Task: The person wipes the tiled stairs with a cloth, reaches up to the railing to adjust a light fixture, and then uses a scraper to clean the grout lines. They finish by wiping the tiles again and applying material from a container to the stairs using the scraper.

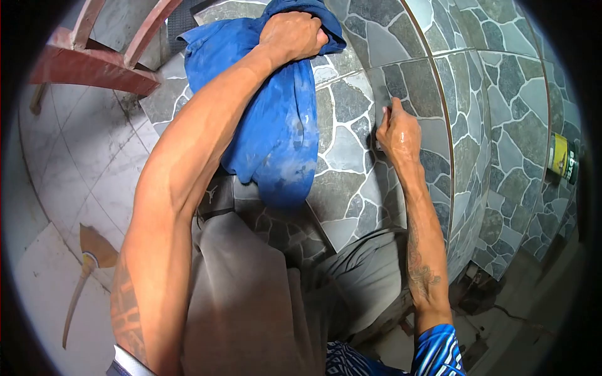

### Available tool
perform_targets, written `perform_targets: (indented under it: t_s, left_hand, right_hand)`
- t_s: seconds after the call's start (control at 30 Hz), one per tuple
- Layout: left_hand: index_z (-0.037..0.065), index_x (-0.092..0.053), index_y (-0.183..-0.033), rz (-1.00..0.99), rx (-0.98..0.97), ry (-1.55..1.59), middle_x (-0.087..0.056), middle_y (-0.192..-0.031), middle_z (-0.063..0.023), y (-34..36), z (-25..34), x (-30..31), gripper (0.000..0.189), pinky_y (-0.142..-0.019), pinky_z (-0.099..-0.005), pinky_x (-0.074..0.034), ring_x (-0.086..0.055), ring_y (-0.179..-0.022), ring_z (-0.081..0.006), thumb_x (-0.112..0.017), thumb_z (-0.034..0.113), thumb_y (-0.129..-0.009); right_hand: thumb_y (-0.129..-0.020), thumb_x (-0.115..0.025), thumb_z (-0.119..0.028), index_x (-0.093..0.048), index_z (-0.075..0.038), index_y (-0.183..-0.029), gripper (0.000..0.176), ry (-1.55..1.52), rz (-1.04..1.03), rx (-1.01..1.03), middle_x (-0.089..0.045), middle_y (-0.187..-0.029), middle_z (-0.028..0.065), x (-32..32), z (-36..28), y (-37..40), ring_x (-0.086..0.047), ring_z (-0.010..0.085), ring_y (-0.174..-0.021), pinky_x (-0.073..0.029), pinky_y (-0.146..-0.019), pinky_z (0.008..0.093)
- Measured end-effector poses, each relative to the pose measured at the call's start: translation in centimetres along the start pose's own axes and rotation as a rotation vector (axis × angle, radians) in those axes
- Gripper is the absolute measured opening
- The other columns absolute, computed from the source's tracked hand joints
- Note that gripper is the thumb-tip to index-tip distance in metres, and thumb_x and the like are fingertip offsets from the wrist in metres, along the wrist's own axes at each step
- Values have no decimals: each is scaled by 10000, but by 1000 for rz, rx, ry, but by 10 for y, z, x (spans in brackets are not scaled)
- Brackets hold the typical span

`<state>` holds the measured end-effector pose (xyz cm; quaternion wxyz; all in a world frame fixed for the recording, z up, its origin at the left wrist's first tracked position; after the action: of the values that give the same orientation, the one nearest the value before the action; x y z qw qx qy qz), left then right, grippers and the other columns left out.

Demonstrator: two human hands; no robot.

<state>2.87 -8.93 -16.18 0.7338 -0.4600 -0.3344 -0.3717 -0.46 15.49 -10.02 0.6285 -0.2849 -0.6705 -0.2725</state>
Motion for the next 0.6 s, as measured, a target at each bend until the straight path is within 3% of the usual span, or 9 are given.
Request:
perform_targets:
  t_s: [0.33, 0.43, 0.6]
  left_hand:
    - [19, -695, -804, -14, -5, -19, -696, -820, -185, 2, 1, 4, 369, -717, -462, -557, -684, -778, -350, -510, 328, -882]
    - [35, -734, -861, -155, 57, -53, -718, -879, -169, -1, -2, -6, 371, -775, -452, -558, -694, -833, -339, -491, 315, -863]
    - [37, -727, -826, -123, 48, -55, -718, -882, -170, -1, 1, 1, 366, -769, -455, -559, -697, -846, -332, -493, 316, -864]
  right_hand:
    - [-916, -557, -114, -561, 15, -951, 134, -17, 7, 26, -646, -728, 279, 1, -3, -5, -653, 473, -728, -495, -630, 550]
    - [-916, -561, -111, -566, 16, -957, 133, -13, 42, 57, -631, -706, 276, -1, -3, -5, -641, 471, -707, -482, -614, 543]
    - [-917, -567, -99, -561, 16, -946, 118, -22, 53, 55, -606, -669, 269, -2, -2, -4, -622, 464, -677, -459, -591, 524]
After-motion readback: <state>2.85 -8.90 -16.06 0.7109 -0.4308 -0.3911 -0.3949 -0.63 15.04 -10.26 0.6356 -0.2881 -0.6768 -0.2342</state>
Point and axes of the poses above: each hand's wrist, its own y-axis away from the middle knuckle, its own x-axis out of the back of the hand, z = x × y, the point moved 7 cm from there along -y, towards the middle knuckle
